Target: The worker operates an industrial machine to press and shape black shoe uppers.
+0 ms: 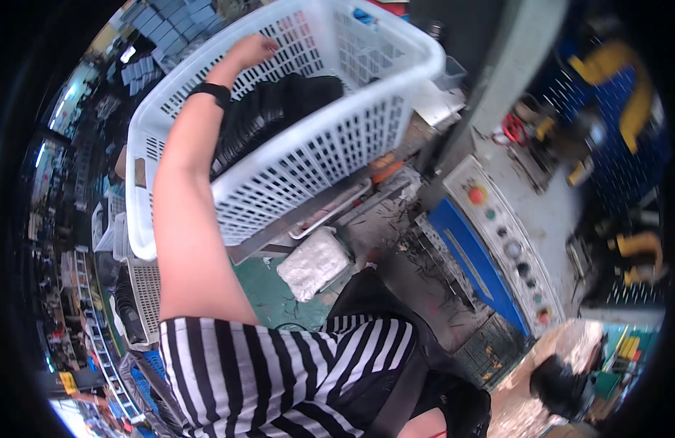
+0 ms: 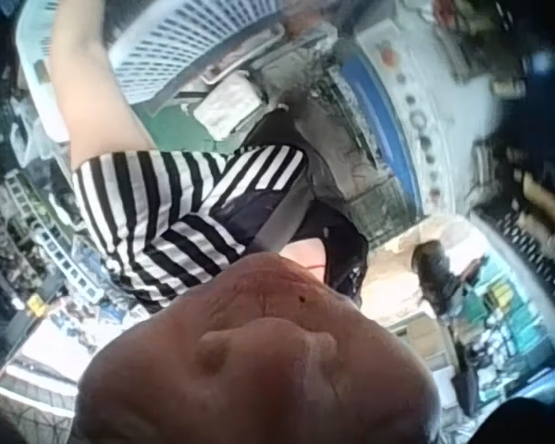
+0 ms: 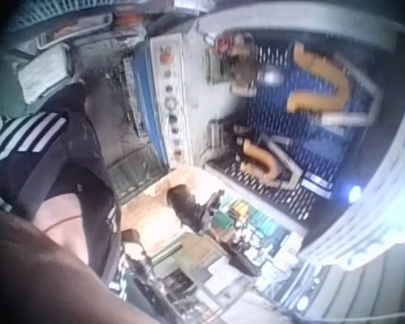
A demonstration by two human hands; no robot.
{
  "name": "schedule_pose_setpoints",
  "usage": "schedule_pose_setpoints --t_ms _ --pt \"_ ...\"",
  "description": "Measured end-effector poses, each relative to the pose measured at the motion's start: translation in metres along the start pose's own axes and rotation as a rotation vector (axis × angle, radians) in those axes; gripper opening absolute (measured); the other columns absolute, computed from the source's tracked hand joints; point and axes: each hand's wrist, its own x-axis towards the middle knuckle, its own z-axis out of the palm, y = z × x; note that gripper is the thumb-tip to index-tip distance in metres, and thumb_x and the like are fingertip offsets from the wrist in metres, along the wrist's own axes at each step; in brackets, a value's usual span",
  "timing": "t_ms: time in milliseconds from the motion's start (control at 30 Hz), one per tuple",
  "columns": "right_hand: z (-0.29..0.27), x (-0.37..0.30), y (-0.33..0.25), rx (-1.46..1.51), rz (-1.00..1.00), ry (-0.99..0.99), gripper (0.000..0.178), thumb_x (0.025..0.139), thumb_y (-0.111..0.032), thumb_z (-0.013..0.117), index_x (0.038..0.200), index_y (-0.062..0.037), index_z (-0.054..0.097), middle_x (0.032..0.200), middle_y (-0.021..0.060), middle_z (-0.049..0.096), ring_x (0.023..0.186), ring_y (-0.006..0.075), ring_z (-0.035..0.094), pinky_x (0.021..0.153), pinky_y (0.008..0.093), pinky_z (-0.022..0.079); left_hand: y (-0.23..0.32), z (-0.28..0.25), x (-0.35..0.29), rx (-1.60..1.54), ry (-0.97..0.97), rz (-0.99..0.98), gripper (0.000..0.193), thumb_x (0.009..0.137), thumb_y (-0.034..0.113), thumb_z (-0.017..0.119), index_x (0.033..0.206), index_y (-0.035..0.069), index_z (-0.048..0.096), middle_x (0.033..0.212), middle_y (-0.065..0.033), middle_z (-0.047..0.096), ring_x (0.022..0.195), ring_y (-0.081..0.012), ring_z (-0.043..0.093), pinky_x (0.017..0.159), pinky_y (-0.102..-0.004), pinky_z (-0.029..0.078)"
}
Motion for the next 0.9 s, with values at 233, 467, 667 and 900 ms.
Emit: schedule_pose_setpoints --t_ms 233,467,667,900 --pt "0.120 0.012 -0.040 0.357 0.198 -0.428 0.042 0.091 -0.029 0.046 0.114 0.0054 0.051 0.110 0.0222 0.054 0.101 0.0361 0.052 0.086 0.0427 0.042 -0.076 0.143 0.051 0.333 -0.333 0.304 0.033 0.070 0.012 0.062 0.102 0.016 0.065 0.099 -0.0084 0.064 0.097 -0.0269 0.058 0.082 -0.0367 0.047" --pt "0.146 0.019 -0.087 0.715 0.463 -0.737 0.041 0.092 -0.028 0.044 0.114 0.0055 0.052 0.112 0.0197 0.056 0.104 0.0334 0.053 0.089 0.0392 0.042 -0.082 0.234 0.084 0.264 -0.361 0.398 0.024 0.074 0.022 0.063 0.097 0.016 0.066 0.099 -0.0040 0.064 0.106 -0.0220 0.053 0.099 -0.0366 0.035" --pt "0.209 -0.015 -0.414 0.387 0.232 -0.790 0.030 0.088 -0.015 0.050 0.114 0.0010 0.055 0.115 0.0081 0.055 0.107 0.0162 0.050 0.094 0.0271 0.036 -0.027 0.149 0.098 -0.401 -0.140 0.390 0.020 0.080 0.018 0.056 0.096 0.008 0.062 0.089 -0.0152 0.063 0.086 -0.0318 0.060 0.075 -0.0381 0.046" --pt "0.235 -0.025 -0.591 0.971 -0.268 -1.013 0.041 0.084 -0.014 0.057 0.122 0.0001 0.047 0.123 0.0116 0.052 0.117 0.0219 0.048 0.099 0.0341 0.035 0.141 -0.092 0.009 -0.914 -0.305 0.515 0.019 0.082 0.017 0.056 0.088 -0.001 0.055 0.083 0.0013 0.055 0.080 -0.0054 0.050 0.071 -0.0194 0.038"
